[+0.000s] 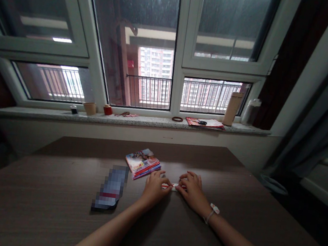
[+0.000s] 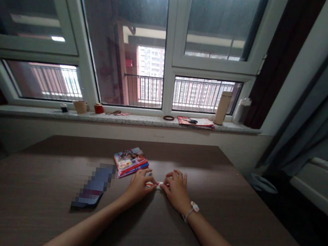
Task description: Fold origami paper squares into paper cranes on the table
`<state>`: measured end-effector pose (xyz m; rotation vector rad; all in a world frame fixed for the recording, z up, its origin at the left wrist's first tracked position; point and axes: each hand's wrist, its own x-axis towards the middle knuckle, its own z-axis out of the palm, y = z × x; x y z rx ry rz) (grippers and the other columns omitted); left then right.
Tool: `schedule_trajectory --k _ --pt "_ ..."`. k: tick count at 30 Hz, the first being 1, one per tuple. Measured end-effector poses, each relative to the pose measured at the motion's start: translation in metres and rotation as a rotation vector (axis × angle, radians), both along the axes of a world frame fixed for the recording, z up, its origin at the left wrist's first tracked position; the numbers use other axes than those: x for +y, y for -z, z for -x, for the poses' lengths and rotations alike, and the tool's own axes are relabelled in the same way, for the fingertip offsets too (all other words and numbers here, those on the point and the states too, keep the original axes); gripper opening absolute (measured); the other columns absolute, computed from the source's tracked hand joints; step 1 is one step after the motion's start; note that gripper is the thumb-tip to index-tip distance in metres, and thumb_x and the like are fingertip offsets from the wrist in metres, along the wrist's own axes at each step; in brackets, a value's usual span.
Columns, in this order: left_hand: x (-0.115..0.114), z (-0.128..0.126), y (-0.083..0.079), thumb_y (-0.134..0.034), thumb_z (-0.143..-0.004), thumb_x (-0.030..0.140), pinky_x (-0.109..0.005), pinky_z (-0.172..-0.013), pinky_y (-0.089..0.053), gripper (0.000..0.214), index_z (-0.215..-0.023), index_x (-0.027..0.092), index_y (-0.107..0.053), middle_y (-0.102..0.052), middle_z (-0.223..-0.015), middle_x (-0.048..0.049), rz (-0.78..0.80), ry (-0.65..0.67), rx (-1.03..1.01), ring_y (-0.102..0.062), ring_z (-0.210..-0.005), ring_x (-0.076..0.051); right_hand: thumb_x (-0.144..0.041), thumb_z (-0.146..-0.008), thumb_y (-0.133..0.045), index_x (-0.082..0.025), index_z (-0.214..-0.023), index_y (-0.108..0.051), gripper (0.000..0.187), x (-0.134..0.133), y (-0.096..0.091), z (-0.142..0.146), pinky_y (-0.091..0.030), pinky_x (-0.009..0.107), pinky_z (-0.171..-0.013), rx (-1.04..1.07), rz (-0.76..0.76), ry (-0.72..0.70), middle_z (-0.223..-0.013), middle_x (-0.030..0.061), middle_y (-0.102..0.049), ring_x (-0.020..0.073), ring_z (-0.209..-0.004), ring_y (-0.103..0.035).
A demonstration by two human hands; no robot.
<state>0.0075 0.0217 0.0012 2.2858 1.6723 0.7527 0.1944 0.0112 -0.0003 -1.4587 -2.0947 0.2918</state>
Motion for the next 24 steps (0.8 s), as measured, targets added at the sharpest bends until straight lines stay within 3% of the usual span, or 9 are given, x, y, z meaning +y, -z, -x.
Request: schedule_trajectory --k 5,11,17,24 --pt "0.0 -0.0003 0.0006 -0.067 -0.077 0.034 -0.042 -0.102 -0.034 0.012 -0.085 0.03 -0.074 -0.054 -0.131 -0.0029 0.007 -0.013 0.015 -0.042 -0.124 -0.026 -0.04 -0.086 -0.057 -0.025 -0.083 -0.066 0.017 0.0004 0.0001 0.002 -0.011 0.059 -0.109 0.008 0.043 0.027 -0.115 0.0027 -0.059 0.029 -0.128 -0.032" --pt "-0.0002 -0.0006 -0.0006 -0.065 -0.077 0.034 -0.042 -0.103 -0.033 0.012 -0.086 0.029 -0.073 -0.053 -0.133 -0.002 0.022 -0.006 0.038 -0.042 -0.124 -0.026 -0.043 -0.087 -0.055 -0.024 -0.08 -0.067 0.024 0.0035 0.0018 0.0019 -0.012 0.06 -0.107 0.025 0.082 0.055 -0.116 0.004 -0.059 0.0296 -0.126 -0.033" --pt "-0.001 -0.0037 -0.0013 -0.062 -0.08 0.039 -0.044 -0.104 -0.031 0.013 -0.08 0.028 -0.07 -0.053 -0.135 0.0036 0.011 -0.003 0.056 -0.039 -0.124 -0.026 -0.047 -0.088 -0.05 -0.025 -0.079 -0.068 0.03 0.004 0.0053 0.0012 -0.012 0.061 -0.107 0.064 0.049 0.079 -0.114 0.0054 -0.06 0.0295 -0.122 -0.036" --pt "-0.0016 -0.0037 -0.0002 -0.064 -0.079 0.038 -0.043 -0.104 -0.03 0.012 -0.081 0.028 -0.069 -0.054 -0.134 0.0016 -0.001 -0.003 0.055 -0.041 -0.123 -0.025 -0.045 -0.088 -0.053 -0.025 -0.08 -0.07 0.027 0.0039 0.0061 0.0009 -0.012 0.06 -0.107 0.069 0.034 0.093 -0.112 0.0047 -0.061 0.0296 -0.124 -0.035"
